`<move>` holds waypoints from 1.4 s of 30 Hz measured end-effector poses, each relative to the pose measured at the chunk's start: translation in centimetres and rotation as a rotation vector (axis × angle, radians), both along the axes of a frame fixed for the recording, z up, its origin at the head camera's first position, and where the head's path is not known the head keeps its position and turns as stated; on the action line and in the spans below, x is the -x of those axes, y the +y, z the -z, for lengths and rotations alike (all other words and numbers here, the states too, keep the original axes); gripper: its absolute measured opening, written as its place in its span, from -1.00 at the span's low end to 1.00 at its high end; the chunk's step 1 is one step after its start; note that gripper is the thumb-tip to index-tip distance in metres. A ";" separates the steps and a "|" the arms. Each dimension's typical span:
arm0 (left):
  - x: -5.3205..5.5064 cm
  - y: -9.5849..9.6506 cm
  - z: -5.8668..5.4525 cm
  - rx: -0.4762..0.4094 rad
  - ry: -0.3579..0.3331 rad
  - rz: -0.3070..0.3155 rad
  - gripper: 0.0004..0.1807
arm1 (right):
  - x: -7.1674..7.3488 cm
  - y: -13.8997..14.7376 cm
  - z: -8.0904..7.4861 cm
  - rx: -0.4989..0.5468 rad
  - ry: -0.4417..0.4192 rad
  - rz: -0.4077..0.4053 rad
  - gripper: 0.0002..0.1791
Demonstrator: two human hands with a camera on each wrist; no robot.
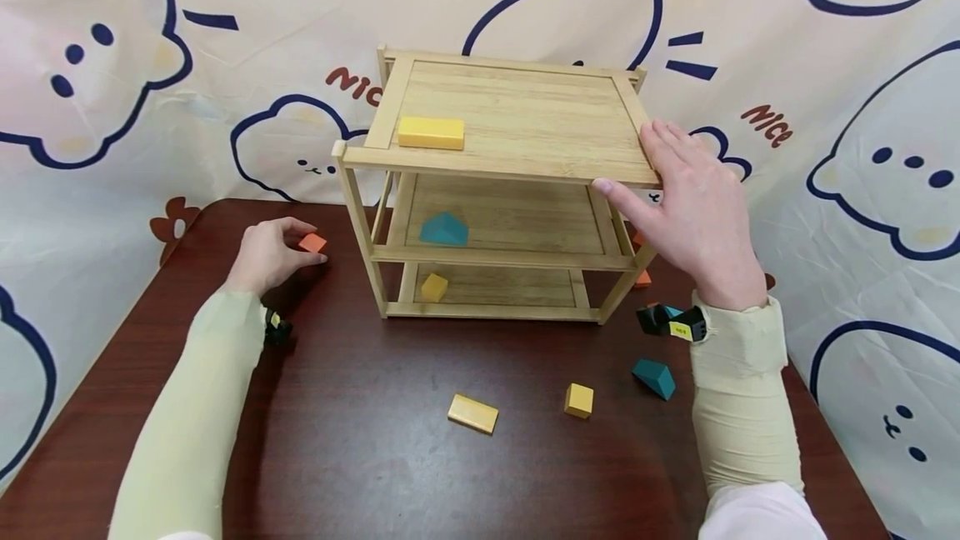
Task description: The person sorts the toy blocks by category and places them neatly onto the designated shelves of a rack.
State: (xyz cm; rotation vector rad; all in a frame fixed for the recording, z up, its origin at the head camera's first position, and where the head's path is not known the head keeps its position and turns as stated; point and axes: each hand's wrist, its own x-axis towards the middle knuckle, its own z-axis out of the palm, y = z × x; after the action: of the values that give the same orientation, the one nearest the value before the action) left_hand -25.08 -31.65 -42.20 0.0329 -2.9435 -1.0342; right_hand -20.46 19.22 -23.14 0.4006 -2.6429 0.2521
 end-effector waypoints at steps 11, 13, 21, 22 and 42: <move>-1.2 0.7 -0.7 0.012 0.041 0.032 -0.42 | 0.2 -0.1 0.0 0.011 0.024 -0.013 -0.08; -1.5 0.9 -0.9 0.007 0.044 0.040 -0.43 | 0.2 0.0 0.0 0.012 0.023 -0.013 -0.08; -2.4 1.6 -1.1 0.006 0.050 0.065 -0.43 | 0.1 0.0 0.0 0.006 0.016 -0.001 -0.08; -2.6 1.7 -1.1 0.006 0.050 0.069 -0.43 | 0.1 0.0 0.0 0.005 0.015 0.000 -0.08; -4.8 2.8 -1.6 0.017 0.111 0.103 -0.48 | 0.0 0.0 0.0 0.011 0.007 0.001 -0.08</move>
State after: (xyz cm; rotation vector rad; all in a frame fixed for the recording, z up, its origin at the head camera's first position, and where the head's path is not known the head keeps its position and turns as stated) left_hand -20.25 -28.85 -40.58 -0.1730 -2.8795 -0.9879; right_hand -20.50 19.21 -23.19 0.3960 -2.6335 0.2636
